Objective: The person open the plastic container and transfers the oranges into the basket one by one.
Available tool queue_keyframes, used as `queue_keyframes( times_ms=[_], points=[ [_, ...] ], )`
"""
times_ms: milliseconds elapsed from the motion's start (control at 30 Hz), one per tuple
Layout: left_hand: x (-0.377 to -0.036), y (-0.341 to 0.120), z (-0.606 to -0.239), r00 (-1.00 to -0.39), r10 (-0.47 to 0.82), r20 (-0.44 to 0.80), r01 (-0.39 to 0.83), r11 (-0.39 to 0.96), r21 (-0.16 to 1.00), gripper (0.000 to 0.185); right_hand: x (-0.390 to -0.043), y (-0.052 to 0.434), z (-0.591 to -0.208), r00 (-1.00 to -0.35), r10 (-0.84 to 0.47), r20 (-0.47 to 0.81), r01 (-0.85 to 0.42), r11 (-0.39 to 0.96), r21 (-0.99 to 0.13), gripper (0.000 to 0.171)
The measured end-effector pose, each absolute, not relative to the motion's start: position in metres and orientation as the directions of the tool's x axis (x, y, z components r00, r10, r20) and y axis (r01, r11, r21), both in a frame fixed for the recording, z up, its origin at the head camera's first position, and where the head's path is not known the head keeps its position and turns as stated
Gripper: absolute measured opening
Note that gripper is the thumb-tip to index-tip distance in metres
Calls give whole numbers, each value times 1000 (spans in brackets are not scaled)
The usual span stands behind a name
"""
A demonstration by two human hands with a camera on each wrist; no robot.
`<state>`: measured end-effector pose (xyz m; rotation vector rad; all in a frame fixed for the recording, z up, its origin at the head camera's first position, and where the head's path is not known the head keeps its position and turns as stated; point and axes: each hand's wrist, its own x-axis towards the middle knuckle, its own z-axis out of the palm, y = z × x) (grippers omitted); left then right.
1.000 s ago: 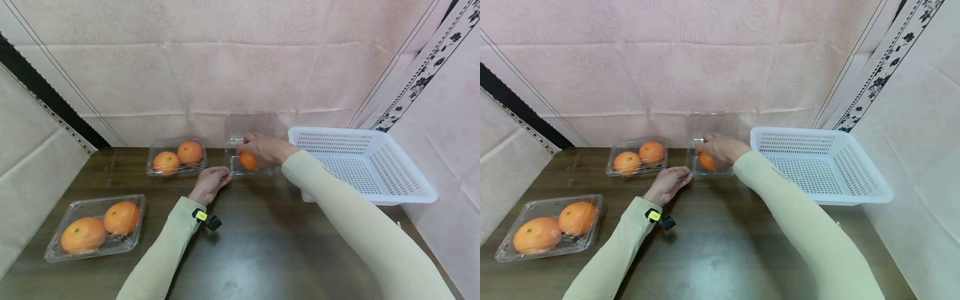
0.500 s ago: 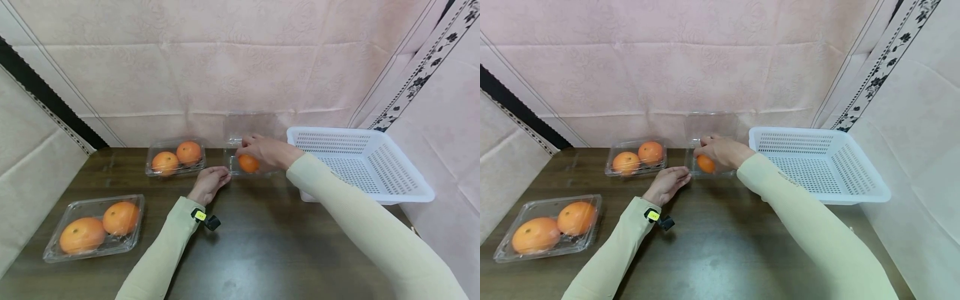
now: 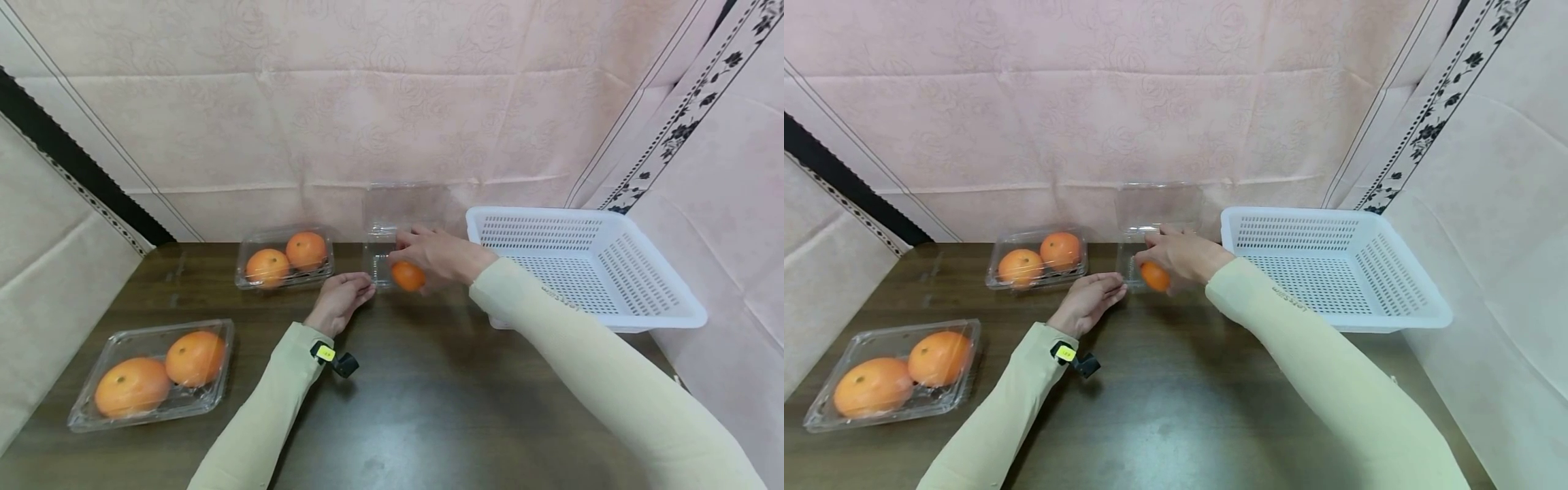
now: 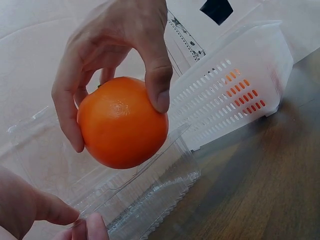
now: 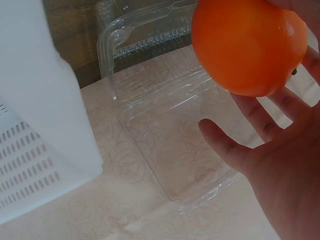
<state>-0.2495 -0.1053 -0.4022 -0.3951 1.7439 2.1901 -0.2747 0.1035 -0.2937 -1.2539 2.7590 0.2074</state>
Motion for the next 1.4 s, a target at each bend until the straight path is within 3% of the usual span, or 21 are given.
queue_keyframes(
  times_ms=[467,1400],
  points=[
    [-250,-105,-402,-913,66,-402,-407,-206,890,38,-273,107,-294,-642,-757,-121,-766,630,130,65],
    [-251,-105,-406,-926,72,-371,-378,-223,899,37,-262,139,-276,-666,-737,-112,-746,660,88,62]
  ],
)
